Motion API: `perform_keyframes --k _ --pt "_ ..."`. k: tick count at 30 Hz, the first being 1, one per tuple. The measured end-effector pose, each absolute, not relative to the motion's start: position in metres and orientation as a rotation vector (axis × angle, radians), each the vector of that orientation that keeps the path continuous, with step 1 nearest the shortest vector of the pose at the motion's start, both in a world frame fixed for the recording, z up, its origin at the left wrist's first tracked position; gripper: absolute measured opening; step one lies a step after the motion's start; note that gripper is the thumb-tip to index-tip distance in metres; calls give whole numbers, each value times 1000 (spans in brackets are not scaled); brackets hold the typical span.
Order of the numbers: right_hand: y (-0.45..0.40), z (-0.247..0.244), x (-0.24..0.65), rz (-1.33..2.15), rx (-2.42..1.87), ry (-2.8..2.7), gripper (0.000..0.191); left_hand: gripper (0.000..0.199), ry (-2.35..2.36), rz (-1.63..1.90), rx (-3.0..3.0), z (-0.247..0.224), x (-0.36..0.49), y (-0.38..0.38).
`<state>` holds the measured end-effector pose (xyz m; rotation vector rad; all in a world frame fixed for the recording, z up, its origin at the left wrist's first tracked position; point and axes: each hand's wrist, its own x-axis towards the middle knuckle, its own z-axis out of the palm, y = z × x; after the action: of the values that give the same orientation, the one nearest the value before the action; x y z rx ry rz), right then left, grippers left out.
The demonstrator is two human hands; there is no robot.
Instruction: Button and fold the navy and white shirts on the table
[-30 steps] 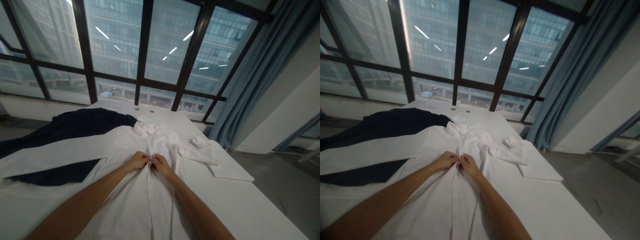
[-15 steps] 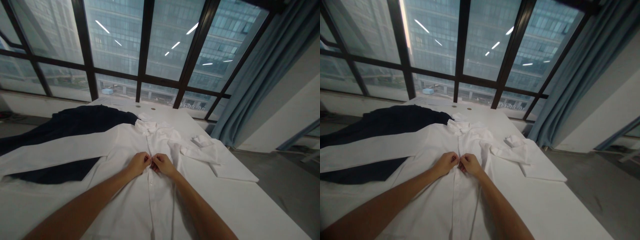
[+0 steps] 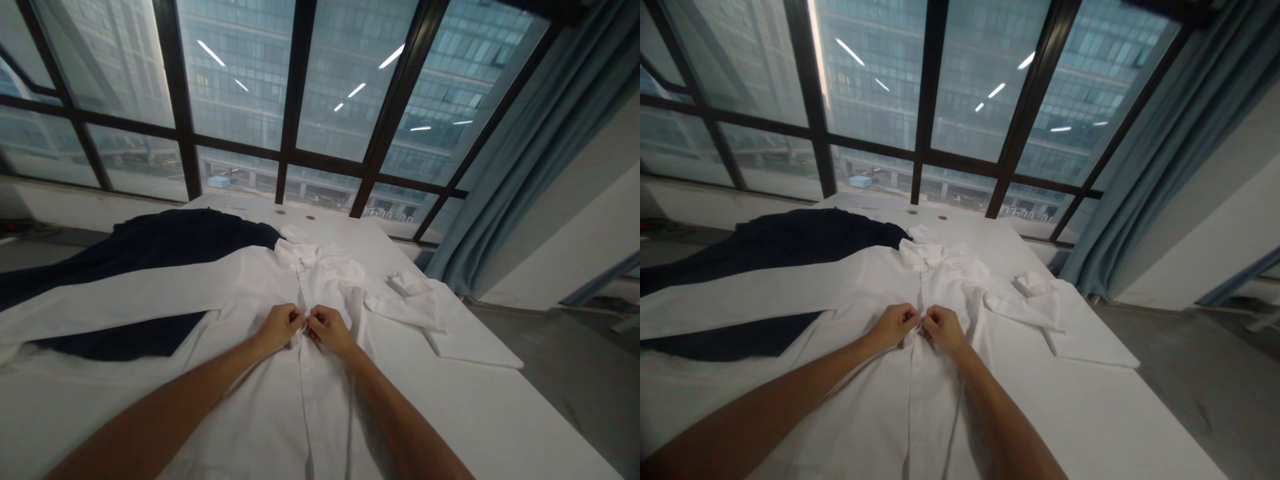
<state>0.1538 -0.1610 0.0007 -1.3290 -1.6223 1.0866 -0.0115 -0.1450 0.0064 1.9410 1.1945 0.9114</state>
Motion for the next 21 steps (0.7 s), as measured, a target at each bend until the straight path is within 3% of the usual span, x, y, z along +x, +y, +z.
perform_keyframes --k 8,14,21 --pt "-166 1 154 997 -1203 -1717 24 23 1101 941 2045 8 -14 -145" --pt "-172 6 148 758 -1310 -1726 24 23 1114 863 2039 14 -17 -147" --pt "-179 17 148 726 -1241 -1852 19 24 1136 897 2025 10 -19 -142"
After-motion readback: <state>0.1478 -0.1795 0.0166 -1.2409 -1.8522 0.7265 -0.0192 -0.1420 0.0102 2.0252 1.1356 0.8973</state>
